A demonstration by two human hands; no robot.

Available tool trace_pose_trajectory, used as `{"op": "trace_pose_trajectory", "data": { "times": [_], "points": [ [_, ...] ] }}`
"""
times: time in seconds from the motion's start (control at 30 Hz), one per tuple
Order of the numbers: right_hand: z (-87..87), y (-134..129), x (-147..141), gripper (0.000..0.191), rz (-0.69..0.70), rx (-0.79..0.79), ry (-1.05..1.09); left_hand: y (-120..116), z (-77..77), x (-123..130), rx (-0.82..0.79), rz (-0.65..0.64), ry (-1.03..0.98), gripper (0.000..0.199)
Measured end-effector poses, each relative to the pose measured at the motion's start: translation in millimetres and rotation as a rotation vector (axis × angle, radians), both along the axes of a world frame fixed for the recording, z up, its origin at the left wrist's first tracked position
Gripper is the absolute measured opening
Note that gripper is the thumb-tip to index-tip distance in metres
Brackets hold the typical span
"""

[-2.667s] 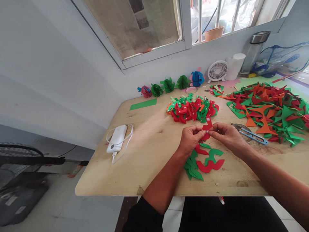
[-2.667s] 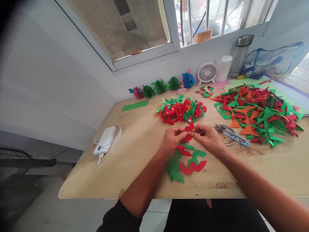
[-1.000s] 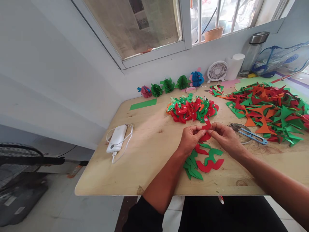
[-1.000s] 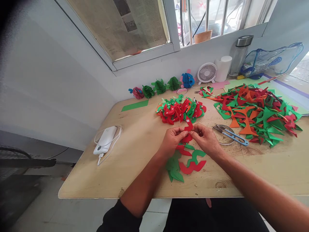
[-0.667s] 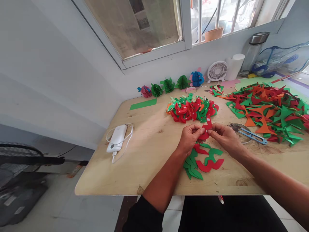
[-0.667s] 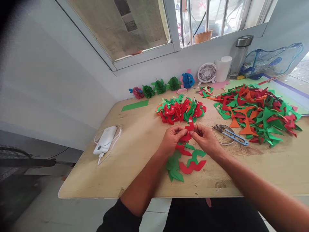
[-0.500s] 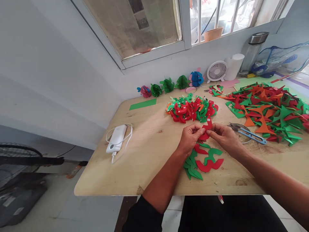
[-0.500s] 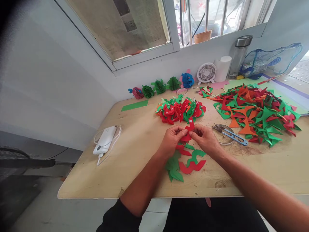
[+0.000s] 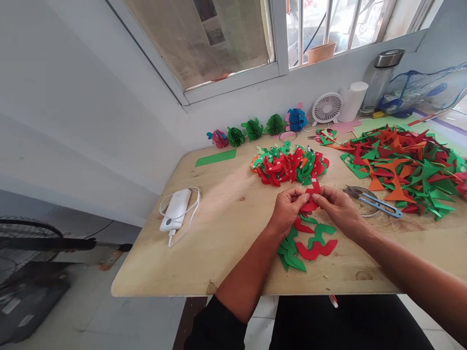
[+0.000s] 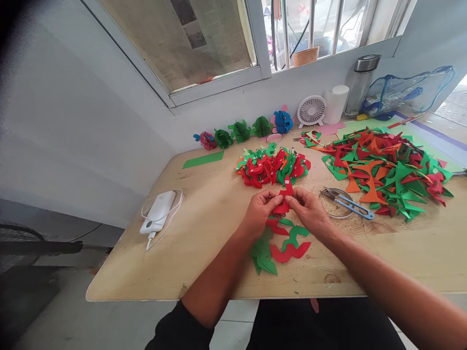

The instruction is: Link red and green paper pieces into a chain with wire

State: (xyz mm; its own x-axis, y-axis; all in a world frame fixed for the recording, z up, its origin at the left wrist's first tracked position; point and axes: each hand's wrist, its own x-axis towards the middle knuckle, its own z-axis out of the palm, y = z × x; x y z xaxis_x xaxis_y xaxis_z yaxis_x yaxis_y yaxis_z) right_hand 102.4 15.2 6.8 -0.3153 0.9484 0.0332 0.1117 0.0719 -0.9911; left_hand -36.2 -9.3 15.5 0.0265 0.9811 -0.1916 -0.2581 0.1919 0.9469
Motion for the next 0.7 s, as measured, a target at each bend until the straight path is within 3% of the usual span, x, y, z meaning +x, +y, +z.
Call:
{"op": "trace_pose_trajectory", "data": {
  "times": [0.17, 0.5, 0.7],
  "points": [
    [15.5, -4, 2, 0.035, -0.002, 0.009, -0.031, 0, 2.1, 0, -0.016, 0.029, 0.01, 0.031],
    [11.7, -3, 3, 0.032, 0.018, -0.006, -0.032, -1, 0.6, -1, -0.053, -0.047, -0.044, 0.031],
    [13.6, -5, 3, 0.027, 0.164, -0.093, 0.127, 1, -2.2, -5, -0.13, -0.151, -0.212, 0.029]
  ]
}}
